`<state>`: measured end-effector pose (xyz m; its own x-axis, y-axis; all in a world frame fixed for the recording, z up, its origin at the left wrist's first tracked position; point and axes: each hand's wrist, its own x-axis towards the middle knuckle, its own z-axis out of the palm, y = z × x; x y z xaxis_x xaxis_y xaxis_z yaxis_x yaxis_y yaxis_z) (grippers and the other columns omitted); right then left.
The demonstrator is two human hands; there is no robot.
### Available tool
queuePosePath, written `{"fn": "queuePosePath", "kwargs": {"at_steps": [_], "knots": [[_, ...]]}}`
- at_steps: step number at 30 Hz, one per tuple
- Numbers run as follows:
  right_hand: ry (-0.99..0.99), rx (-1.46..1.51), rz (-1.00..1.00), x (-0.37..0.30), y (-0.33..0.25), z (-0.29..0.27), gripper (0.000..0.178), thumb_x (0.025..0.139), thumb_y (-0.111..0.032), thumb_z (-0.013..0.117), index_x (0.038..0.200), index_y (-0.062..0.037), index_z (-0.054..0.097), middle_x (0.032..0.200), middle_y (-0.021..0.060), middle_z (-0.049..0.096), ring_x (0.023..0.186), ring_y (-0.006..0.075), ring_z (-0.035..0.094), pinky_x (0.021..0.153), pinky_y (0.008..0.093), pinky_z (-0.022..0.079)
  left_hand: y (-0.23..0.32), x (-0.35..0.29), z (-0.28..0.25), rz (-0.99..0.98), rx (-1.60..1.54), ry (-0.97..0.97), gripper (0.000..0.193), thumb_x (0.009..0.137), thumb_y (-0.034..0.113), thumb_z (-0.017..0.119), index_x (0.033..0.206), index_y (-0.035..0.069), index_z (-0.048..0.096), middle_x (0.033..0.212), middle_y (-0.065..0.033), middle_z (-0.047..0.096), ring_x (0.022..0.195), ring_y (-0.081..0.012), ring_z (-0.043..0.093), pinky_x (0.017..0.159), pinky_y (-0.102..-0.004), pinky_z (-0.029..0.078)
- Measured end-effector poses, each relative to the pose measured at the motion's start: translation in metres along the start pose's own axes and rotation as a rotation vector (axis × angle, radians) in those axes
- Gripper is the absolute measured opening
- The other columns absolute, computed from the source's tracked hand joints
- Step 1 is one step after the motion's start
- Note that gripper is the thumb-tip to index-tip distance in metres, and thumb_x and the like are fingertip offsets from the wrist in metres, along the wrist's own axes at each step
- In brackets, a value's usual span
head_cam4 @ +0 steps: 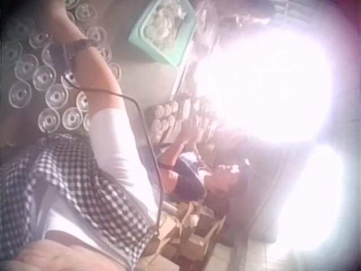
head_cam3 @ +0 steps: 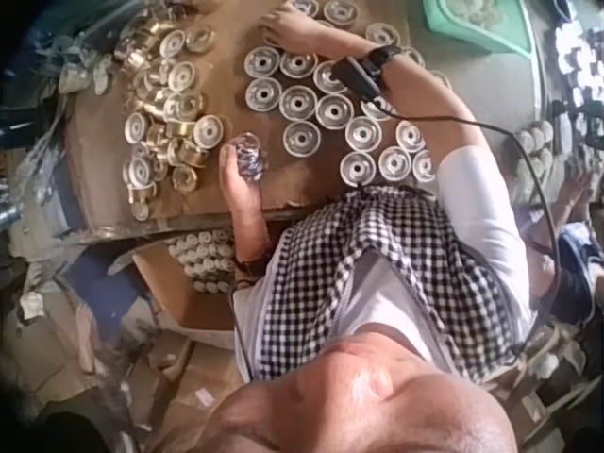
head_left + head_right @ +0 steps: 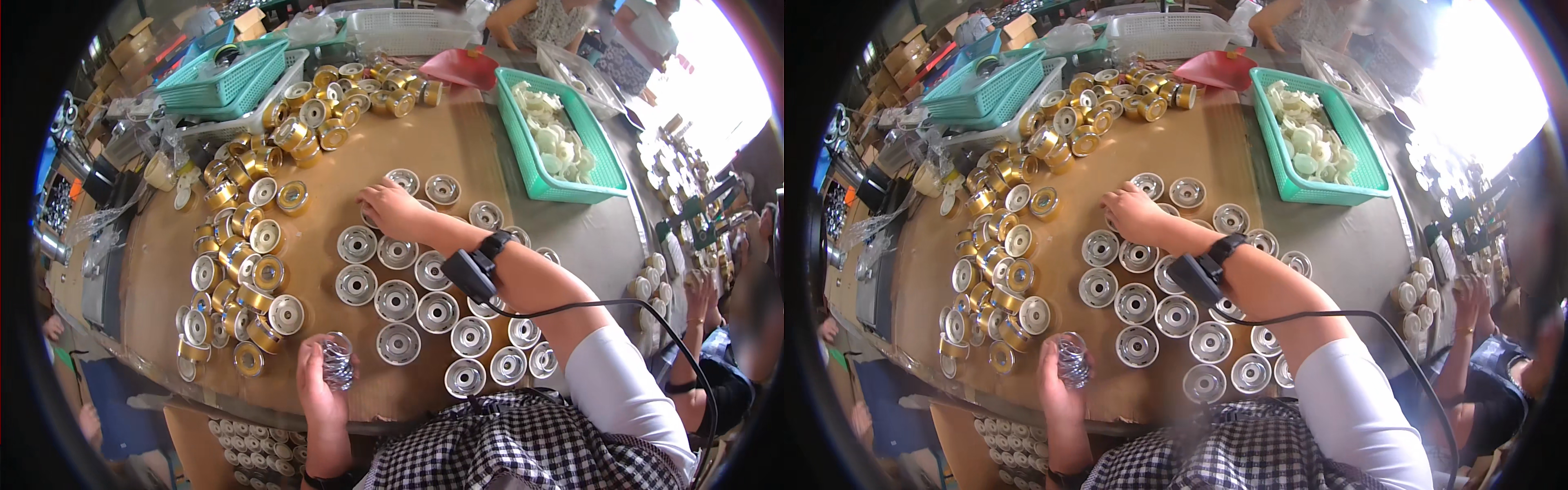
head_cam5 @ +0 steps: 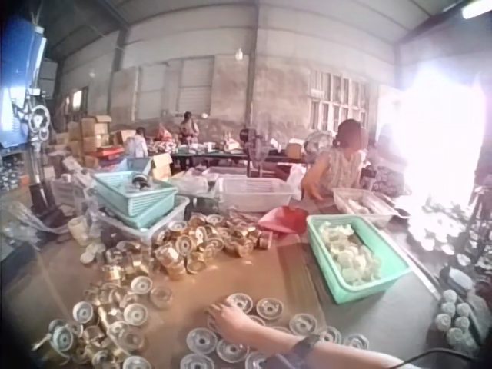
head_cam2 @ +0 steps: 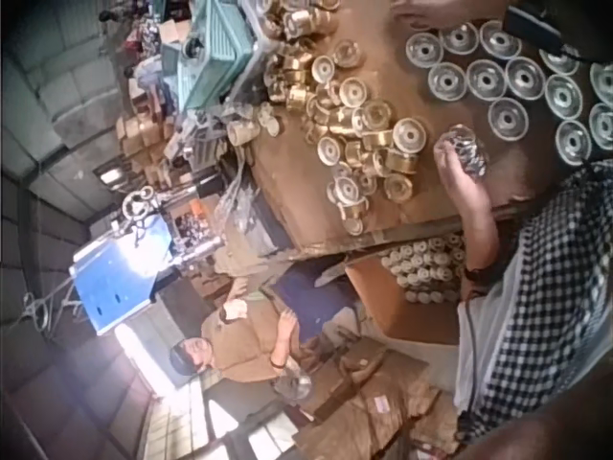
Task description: The recorder is assembling small plastic and metal components, inserting pieces into circular bases on a factory work table.
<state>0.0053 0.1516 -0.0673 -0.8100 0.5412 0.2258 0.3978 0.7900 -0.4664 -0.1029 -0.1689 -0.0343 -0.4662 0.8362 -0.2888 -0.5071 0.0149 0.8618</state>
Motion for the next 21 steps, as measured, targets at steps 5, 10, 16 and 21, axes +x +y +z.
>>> {"fn": "queuePosePath", "kwargs": {"at_steps": [5, 10, 16, 21], "knots": [[-0.134, -0.243, 0.048, 0.003, -0.004, -0.003, 0.042, 0.079, -0.012, 0.066, 0.122, -0.0117, 0.064, 0.126, 0.0064, 0.061, 0.125, 0.0271, 0.05, 0.106, 0.0559, 0.035, -0.013, 0.018, -0.007, 0.501, 0.828, 0.058, 0.023, 0.098, 0.019, 0.064, 0.114, 0.003, 0.061, 0.092, -0.0102, 0.064, 0.082, -0.0222, 0.065, 0.072, -0.0346, 0.053], [0.265, -0.24, -0.165, -0.017, -0.038, -0.019, 0.039, 0.083, -0.012, 0.065, 0.122, -0.0095, 0.063, 0.126, 0.0105, 0.058, 0.124, 0.0298, 0.05, 0.108, 0.0446, 0.039, -0.028, 0.026, -0.02, 0.618, 1.404, -0.025, 0.045, 0.088, 0.02, 0.072, 0.126, 0.001, 0.058, 0.122, -0.0194, 0.059, 0.116, -0.0413, 0.052, 0.1, -0.0519, 0.042], [0.259, -0.545, 0.407, -0.12, 0.037, -0.163, 0.028, 0.087, -0.024, 0.065, 0.108, -0.0064, 0.068, 0.116, 0.016, 0.063, 0.117, 0.0341, 0.055, 0.105, 0.046, 0.04, -0.008, 0.01, -0.004, 0.907, 1.349, 0.097, 0.048, 0.093, 0.022, 0.064, 0.135, -0.002, 0.054, 0.122, -0.0219, 0.059, 0.116, -0.0431, 0.053, 0.102, -0.0555, 0.039], [0.397, -0.59, 0.606, -0.256, 0.109, -0.194, 0.037, 0.099, -0.04, 0.059, 0.107, -0.0068, 0.071, 0.109, 0.0174, 0.066, 0.114, 0.0345, 0.058, 0.101, 0.0458, 0.042, 0.016, 0.023, 0.059, 0.962, 1.132, -0.023, 0.034, 0.094, 0.011, 0.06, 0.124, -0.004, 0.058, 0.118, -0.0206, 0.061, 0.111, -0.0387, 0.057, 0.098, -0.0497, 0.044]]}}
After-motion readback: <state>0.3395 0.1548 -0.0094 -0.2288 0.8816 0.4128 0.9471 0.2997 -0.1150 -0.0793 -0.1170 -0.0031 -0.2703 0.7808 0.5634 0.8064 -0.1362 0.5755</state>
